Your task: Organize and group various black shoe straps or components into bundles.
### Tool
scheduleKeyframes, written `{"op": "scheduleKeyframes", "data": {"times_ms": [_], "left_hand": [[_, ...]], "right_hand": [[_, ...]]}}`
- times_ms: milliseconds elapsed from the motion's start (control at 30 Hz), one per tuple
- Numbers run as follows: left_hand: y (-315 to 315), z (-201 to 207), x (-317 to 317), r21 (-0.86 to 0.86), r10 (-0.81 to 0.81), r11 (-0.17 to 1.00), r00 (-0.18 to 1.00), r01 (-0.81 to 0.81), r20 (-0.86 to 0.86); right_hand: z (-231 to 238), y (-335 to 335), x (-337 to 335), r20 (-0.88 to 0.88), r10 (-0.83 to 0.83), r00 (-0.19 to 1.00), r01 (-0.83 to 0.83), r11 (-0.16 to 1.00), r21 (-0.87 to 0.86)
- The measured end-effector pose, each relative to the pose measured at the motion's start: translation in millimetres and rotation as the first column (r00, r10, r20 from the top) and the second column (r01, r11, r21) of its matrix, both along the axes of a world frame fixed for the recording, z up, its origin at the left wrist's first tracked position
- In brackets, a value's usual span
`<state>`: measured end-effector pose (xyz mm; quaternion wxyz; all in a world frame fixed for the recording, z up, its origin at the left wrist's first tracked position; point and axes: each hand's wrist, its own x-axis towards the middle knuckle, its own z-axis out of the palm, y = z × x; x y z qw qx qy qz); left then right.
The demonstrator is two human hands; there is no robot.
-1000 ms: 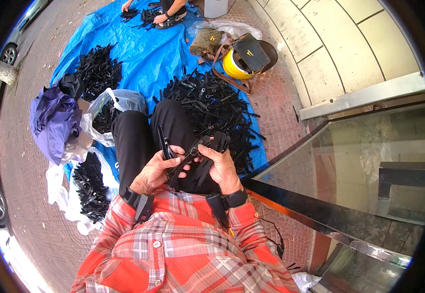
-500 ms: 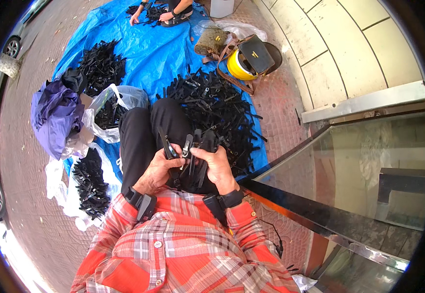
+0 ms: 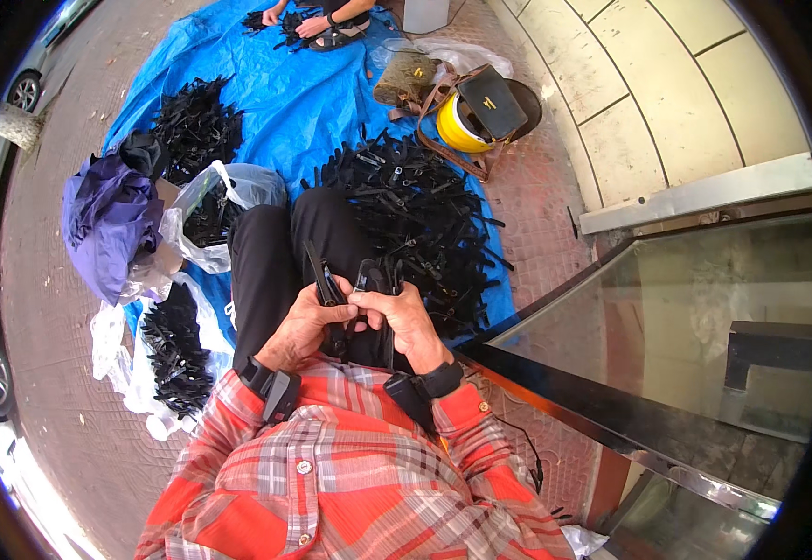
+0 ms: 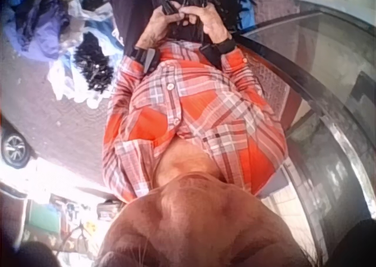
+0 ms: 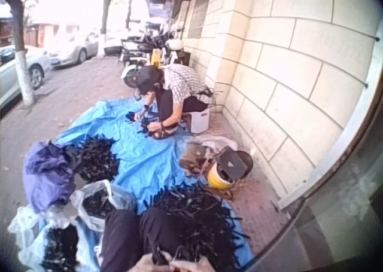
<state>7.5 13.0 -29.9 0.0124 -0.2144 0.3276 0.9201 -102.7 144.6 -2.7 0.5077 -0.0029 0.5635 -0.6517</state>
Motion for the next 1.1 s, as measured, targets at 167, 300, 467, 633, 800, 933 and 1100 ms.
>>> {"op": "scheduleKeyframes", "data": {"times_ms": [167, 300, 467, 633, 800, 933, 1100], "left_hand": [[-2.1, 17.2, 2.2, 0.072, -0.011, 0.997, 0.998, 0.007, 0.063], [-5.0, 18.9, 3.8, -0.059, -0.186, 0.981, 0.982, 0.184, -0.033], [-2.9, 20.9, 3.9, -0.219, -0.304, 0.928, 0.952, 0.302, 0.026], [-4.8, 21.6, 2.1, -0.289, -0.409, 0.867, 0.911, 0.406, 0.054], [-5.9, 14.6, 3.9, -0.031, -0.42, 0.908, 0.907, 0.419, -0.031], [-8.9, 7.0, 11.5, 0.111, -0.285, 0.951, 0.958, 0.287, -0.039], [-9.3, -2.2, 7.8, 0.287, -0.172, 0.938, 0.98, 0.194, -0.101]], "right_hand": [[17.1, 11.1, -17.2, 0.136, -0.217, 0.967, 0.224, 0.974, -0.041], [8.7, 19.6, -37.0, -0.013, 0.013, 1.0, -0.013, 0.998, -0.057], [5.2, -2.0, -19.0, 0.207, -0.024, 0.978, 0.054, 0.989, -0.14], [0.0, -8.6, -21.3, 0.21, 0.051, 0.976, -0.004, 0.976, -0.22], [4.2, -14.6, -10.1, 0.025, -0.194, 0.981, 0.194, 0.949, -0.247], [5.3, -8.9, -20.2, -0.003, -0.264, 0.965, 0.256, 0.94, -0.223], [-0.7, 21.3, -46.6, -0.067, -0.42, 0.905, 0.404, 0.898, -0.175]]}}
